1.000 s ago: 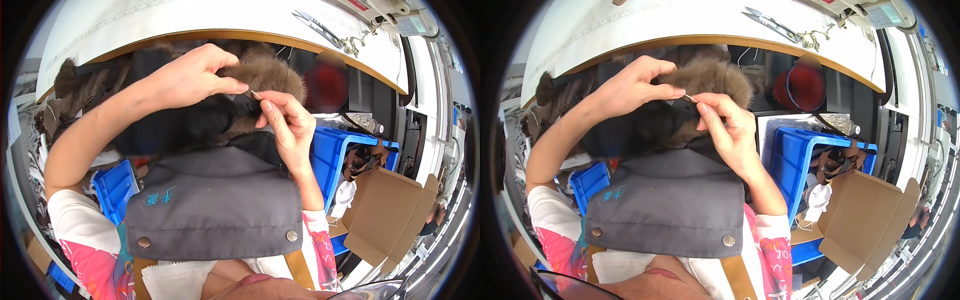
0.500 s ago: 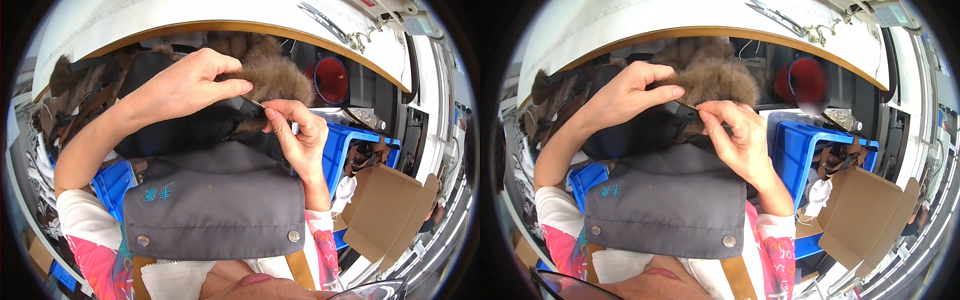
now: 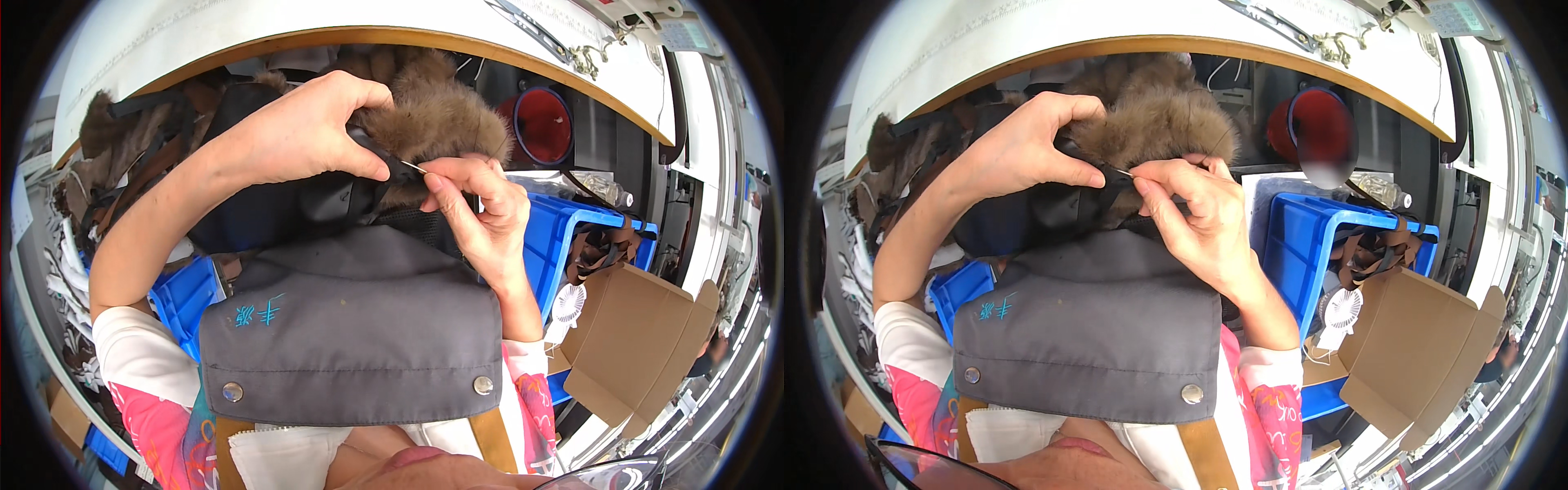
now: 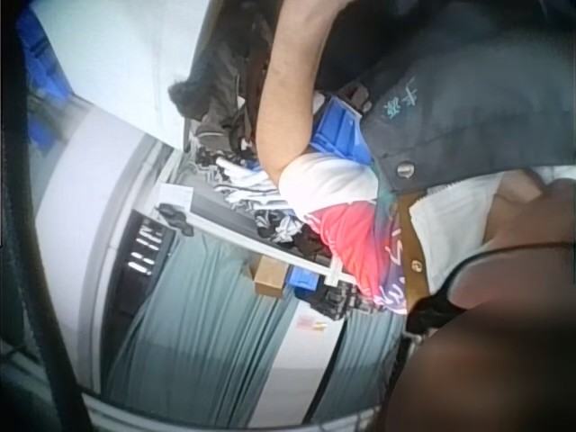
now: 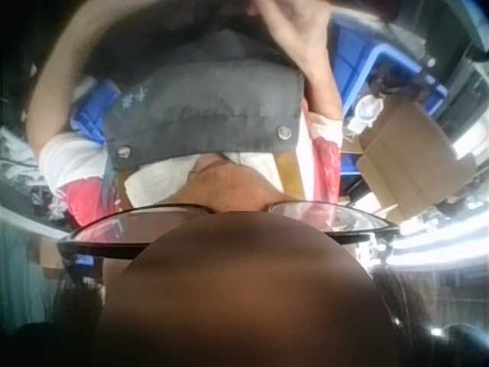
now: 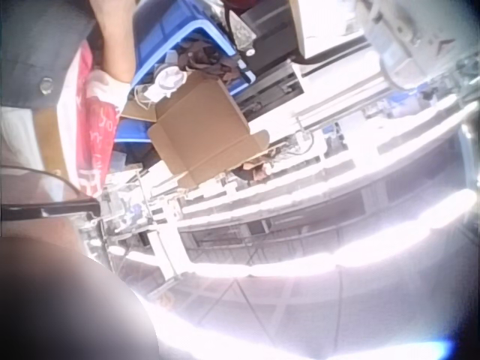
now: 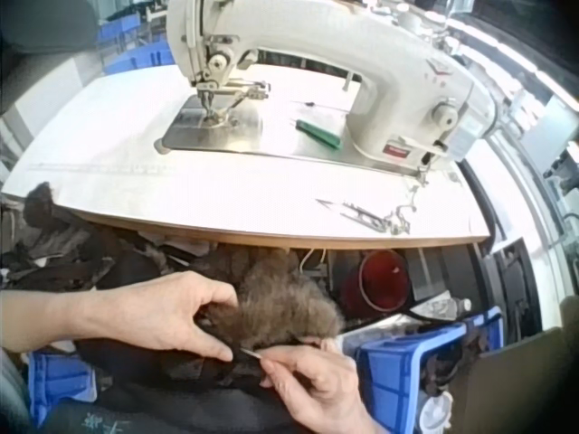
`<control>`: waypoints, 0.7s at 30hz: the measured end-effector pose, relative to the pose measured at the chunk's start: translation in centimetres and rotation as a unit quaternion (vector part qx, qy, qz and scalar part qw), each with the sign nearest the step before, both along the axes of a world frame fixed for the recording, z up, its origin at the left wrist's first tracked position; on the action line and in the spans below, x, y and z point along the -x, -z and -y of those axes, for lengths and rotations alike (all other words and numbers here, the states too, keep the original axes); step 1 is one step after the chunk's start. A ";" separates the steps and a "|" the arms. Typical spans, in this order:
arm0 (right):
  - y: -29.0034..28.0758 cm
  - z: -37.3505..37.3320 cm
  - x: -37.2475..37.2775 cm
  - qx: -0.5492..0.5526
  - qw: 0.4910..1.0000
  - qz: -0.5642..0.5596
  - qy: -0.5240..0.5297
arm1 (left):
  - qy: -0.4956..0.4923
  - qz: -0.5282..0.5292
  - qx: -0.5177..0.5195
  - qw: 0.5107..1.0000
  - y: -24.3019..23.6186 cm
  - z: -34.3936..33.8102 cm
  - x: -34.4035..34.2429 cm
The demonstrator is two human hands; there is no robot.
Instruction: Hand sewing and trimming the edges of a fur-lined leather garment.
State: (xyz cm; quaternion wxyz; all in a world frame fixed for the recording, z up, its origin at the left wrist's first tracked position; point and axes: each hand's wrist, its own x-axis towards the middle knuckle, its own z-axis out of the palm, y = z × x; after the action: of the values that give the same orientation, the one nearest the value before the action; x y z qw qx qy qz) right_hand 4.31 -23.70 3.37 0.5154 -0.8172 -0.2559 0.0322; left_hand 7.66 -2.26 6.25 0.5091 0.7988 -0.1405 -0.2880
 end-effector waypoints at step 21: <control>0.0 -0.5 0.2 0.033 0.997 0.067 0.008 | 0.005 -0.044 0.058 0.997 0.6 -0.2 -0.5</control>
State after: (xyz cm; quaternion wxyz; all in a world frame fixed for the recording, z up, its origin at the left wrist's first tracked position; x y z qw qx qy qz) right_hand 4.10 -23.18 3.33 0.4698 -0.8363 -0.2821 -0.0184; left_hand 8.18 -2.07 5.64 0.5589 0.7539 -0.1383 -0.3165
